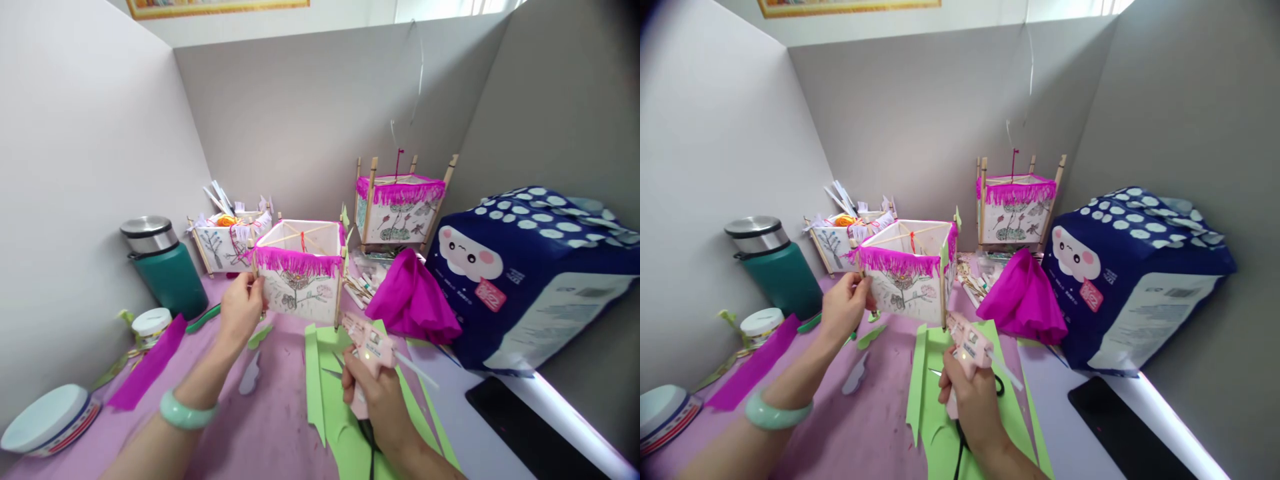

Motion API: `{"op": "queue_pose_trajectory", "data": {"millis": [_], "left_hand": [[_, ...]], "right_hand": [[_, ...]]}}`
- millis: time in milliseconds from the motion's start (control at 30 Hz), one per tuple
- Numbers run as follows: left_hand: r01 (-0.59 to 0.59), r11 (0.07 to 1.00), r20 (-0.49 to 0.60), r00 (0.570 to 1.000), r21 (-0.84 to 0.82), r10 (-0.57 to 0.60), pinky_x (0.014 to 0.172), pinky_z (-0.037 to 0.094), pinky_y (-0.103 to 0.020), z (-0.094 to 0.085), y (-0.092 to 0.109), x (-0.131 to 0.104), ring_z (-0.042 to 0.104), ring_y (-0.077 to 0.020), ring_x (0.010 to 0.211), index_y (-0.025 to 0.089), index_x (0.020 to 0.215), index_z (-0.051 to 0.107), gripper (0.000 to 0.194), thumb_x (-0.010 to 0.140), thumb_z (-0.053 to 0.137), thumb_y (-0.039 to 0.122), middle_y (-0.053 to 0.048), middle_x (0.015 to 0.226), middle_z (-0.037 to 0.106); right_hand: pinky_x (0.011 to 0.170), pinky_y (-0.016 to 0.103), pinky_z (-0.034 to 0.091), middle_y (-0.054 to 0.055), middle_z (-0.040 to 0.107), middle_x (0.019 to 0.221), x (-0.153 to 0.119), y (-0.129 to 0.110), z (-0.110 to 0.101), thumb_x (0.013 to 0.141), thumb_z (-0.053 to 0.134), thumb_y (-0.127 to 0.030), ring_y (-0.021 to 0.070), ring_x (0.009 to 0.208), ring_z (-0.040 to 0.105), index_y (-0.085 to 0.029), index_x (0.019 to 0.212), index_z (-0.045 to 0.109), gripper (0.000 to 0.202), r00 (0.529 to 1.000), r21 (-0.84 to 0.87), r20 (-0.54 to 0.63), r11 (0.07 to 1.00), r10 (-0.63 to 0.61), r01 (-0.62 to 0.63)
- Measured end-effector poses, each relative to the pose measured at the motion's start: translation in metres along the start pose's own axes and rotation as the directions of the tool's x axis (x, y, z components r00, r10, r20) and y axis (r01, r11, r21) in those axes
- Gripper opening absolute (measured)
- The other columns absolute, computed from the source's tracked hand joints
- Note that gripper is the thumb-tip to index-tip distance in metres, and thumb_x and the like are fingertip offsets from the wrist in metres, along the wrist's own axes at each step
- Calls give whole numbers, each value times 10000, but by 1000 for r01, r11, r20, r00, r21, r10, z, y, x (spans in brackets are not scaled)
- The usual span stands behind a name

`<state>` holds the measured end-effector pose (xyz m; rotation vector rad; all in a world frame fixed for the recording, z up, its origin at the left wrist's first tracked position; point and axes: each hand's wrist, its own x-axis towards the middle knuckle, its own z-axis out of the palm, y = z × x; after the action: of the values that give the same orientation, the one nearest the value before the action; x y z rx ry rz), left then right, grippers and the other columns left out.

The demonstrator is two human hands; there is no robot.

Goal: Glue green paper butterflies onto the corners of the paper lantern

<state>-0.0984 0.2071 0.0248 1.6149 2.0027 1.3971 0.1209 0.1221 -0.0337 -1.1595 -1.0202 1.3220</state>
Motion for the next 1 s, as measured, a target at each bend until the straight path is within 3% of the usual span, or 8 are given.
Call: {"op": "queue_pose_trajectory", "data": {"millis": [200,333,533,667,800,900,1000], "left_hand": [[8,998,-56,998,58,-4,604,422,-297,6,2,-17,630,-208,565,228,775,516,240,857,427,435,18,506,597],[-36,994,-81,996,99,44,587,404,-292,17,4,-26,617,-202,601,222,780,491,233,863,426,430,-10,607,620],[-201,965,109,977,169,184,573,363,-289,38,11,-46,571,-183,609,216,745,462,182,864,452,354,-20,659,596],[-218,974,185,962,67,202,566,386,-280,44,10,-50,579,-168,585,210,756,472,178,851,493,358,-14,656,610],[-193,980,291,936,-47,198,561,425,-258,28,1,-34,615,-153,568,201,784,529,209,833,516,404,1,641,635],[-82,993,258,964,82,58,522,421,-258,2,-9,-12,586,-151,462,197,738,559,238,835,481,400,25,515,590],[-33,985,303,953,168,-20,482,408,-261,-18,-16,2,554,-155,400,202,691,557,297,821,480,458,32,458,564]], "right_hand": [[470,231,412,-35,542,579,-4,4,-3,773,626,-471,128,483,518,-177,908,535,335,987,35,-75,989,-143,146],[474,233,427,-27,556,581,-6,7,-4,784,623,-447,129,482,529,-170,931,532,327,981,-1,-31,982,-191,191],[470,234,434,-28,550,590,-6,8,-3,797,609,-478,127,477,530,-166,951,526,358,988,6,9,988,-156,156],[469,242,432,-24,556,595,-6,8,-3,782,624,-495,134,481,530,-169,959,530,383,991,6,22,991,-130,130],[468,236,426,-33,546,593,-7,7,-2,791,620,-489,129,482,530,-178,952,522,363,991,-7,20,991,-131,131],[469,230,432,-33,547,603,-8,7,-2,807,606,-471,124,488,536,-177,954,516,341,991,-29,43,992,-126,127],[485,233,444,-27,550,613,-8,7,-3,828,583,-453,121,493,535,-169,964,522,321,990,-58,63,990,-123,127]]}}
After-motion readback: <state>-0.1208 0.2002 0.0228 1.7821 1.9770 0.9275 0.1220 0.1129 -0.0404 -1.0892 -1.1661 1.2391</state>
